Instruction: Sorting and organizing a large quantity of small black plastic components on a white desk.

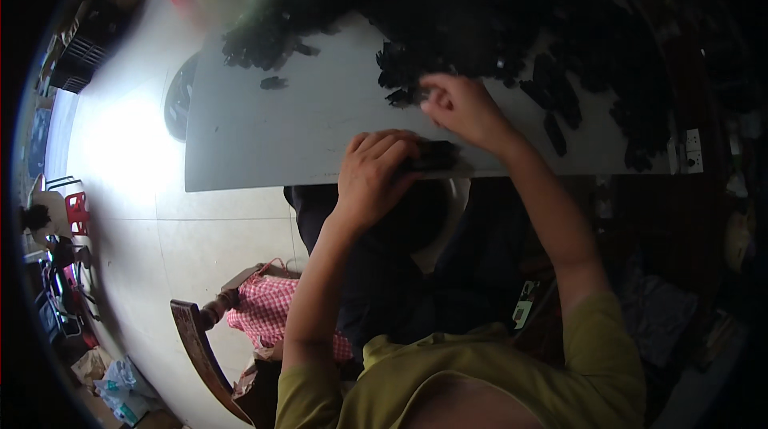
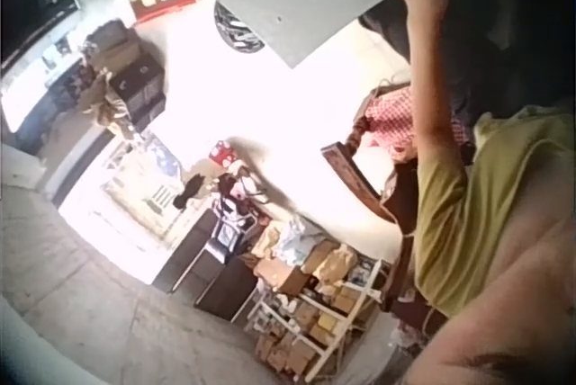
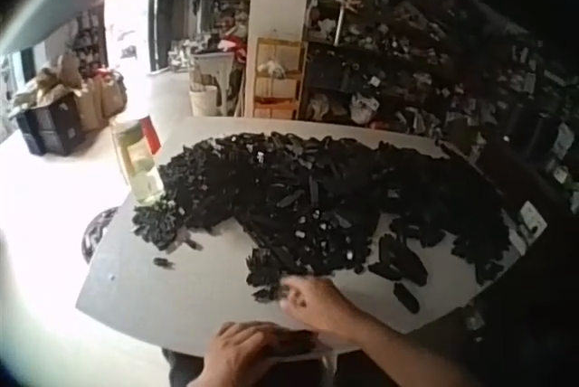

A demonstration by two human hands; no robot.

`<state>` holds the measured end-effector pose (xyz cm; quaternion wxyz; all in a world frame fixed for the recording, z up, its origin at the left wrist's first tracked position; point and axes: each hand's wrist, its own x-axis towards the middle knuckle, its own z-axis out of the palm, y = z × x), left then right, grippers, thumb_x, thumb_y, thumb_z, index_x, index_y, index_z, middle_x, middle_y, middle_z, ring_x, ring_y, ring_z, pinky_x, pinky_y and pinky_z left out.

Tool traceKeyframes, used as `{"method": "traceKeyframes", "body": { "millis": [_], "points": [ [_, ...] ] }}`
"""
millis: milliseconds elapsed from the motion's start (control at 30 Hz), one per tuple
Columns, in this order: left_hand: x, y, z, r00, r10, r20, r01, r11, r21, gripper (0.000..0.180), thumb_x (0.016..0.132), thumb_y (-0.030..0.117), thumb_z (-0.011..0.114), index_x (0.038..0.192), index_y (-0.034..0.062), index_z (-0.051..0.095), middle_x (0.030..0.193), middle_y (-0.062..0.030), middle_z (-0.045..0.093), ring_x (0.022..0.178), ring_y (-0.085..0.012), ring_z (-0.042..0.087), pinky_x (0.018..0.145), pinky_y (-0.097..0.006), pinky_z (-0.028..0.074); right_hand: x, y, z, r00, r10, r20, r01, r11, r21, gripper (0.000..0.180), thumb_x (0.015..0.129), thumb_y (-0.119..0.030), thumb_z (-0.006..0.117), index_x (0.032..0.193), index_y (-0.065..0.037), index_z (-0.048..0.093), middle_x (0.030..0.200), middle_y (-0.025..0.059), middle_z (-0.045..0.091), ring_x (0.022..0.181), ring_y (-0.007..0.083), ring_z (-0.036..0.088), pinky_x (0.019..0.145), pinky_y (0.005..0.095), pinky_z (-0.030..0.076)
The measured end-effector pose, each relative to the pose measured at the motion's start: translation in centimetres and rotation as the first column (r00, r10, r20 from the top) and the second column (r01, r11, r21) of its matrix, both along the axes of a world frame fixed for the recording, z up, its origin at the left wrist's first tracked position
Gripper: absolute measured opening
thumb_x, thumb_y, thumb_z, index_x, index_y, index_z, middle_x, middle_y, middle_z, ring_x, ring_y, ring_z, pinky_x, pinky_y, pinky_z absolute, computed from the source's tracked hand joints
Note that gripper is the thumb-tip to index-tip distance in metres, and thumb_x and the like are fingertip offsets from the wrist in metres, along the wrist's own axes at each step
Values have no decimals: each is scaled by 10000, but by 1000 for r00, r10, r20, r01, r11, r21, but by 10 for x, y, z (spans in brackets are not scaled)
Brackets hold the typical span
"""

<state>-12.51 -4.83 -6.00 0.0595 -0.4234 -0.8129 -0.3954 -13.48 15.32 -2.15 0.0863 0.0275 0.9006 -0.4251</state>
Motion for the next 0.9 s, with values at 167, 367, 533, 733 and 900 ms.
{"method": "traceKeyframes", "body": {
  "millis": [167, 367, 533, 733, 900],
  "points": [
    [-2, -3, -1, 1000, -6, -11, 6, 1000, -17, 285, 686, 126, 728, 914, 120, 557, 1105, -7, 633, 1081, -224, 570, 912, -370, 400, -47, -27, -17, 880, -28, -474, 2, 999, -54, 250, 861, -120, 619, 1078, 5, 625, 869, 111, 688, 744, 217, 664, 670, 330, 530],
    [-1, -4, 1, 1000, -8, 11, 8, 1000, -11, 305, 678, 137, 743, 919, 118, 557, 1072, -9, 634, 1063, -226, 574, 911, -369, 403, -54, -8, 10, 959, -120, -257, 260, 736, 625, 235, 834, -287, 677, 835, -53, 684, 878, 109, 693, 809, 296, 681, 667, 421, 544],
    [0, -3, 4, 1000, 6, 19, -6, 1000, -15, 308, 650, 118, 760, 875, 122, 551, 1075, 7, 656, 1063, -223, 586, 916, -368, 408, -53, -7, -6, 933, -95, -346, 306, 716, 627, 256, 769, -223, 750, 916, -64, 612, 904, 92, 683, 842, 296, 675, 671, 410, 533],
    [0, -3, 5, 1000, -4, 27, 5, 999, -39, 291, 664, 126, 748, 879, 122, 551, 1086, 4, 650, 1065, -225, 583, 915, -369, 408, -36, -6, 5, 754, 2, -657, 351, 844, 405, 226, 765, -131, 730, 888, -108, 542, 829, 64, 615, 776, 285, 643, 618, 388, 507],
    [-1, -5, 3, 1000, -15, -1, 15, 999, -29, 302, 684, 139, 739, 922, 126, 553, 1052, 0, 625, 1048, -222, 572, 896, -363, 405, 11, -16, 1, 908, 126, -399, 148, 797, 586, 204, 790, -166, 724, 907, -79, 581, 869, 85, 598, 766, 277, 634, 646, 382, 512]
  ]
}}
